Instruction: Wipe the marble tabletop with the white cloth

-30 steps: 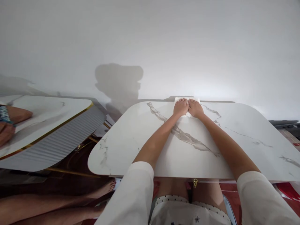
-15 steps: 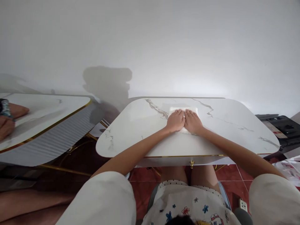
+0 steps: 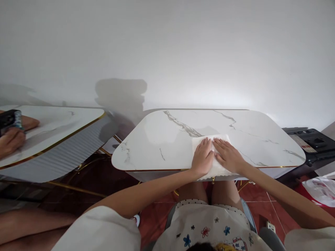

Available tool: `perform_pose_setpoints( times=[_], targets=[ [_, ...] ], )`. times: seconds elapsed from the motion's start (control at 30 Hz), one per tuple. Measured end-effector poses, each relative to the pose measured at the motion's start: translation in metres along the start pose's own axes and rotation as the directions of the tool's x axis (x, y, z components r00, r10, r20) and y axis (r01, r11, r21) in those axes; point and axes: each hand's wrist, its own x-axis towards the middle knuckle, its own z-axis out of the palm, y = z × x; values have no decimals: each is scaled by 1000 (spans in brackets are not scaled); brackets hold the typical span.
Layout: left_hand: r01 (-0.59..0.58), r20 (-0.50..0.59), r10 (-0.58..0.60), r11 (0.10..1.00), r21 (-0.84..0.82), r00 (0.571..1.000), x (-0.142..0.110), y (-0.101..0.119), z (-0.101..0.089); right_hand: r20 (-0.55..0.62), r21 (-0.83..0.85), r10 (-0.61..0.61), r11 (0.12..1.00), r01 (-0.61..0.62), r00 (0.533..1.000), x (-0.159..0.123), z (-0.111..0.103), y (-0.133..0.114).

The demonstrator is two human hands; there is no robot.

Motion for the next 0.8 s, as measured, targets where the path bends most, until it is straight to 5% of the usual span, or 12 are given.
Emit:
perform_pose_setpoints(
  times=[0.27, 0.5, 0.8],
  targets=[
    [-27, -12, 28, 999, 29, 1000, 62, -1, 15, 25, -11, 83, 997, -82, 996, 35, 1, 47],
    [-62, -131, 104, 954, 292, 986, 147, -43, 17, 56, -42, 110, 993, -108, 992, 114, 23, 79],
    [-115, -199, 219, 895, 432, 955, 238, -100, 6, -21, -78, 88, 993, -90, 996, 201, 46, 114]
  ],
)
